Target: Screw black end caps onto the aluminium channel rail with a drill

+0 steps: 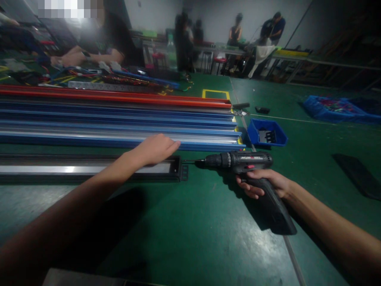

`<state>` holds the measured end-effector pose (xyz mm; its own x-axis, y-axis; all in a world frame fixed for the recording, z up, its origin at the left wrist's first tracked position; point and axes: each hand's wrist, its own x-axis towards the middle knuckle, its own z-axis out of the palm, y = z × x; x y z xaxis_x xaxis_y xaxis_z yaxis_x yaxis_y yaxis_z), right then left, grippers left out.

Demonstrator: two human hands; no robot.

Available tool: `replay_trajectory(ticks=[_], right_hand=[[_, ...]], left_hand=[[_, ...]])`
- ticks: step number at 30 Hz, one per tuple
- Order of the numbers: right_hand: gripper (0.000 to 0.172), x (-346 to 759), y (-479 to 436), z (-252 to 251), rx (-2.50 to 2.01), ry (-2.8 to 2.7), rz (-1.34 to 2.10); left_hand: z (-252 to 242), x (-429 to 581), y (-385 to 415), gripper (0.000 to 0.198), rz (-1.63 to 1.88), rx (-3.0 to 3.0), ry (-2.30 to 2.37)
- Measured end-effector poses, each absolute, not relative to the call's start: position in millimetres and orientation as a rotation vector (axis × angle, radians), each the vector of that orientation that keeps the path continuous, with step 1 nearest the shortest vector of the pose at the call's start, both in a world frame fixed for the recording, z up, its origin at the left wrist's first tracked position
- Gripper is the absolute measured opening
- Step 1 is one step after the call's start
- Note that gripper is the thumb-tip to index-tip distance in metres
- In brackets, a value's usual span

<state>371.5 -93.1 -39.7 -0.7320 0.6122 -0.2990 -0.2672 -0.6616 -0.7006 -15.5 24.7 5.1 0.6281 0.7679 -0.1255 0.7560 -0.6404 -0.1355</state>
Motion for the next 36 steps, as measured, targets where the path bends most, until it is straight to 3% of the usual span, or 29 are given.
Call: replay_trajectory(ticks=[36], right_hand=[[0.028, 371.0, -94.3, -37.9, -0.766, -0.899, 2.355]], left_hand=[[8.1, -12.2, 22.5, 0.062, 0.288, -2.758, -1.310]])
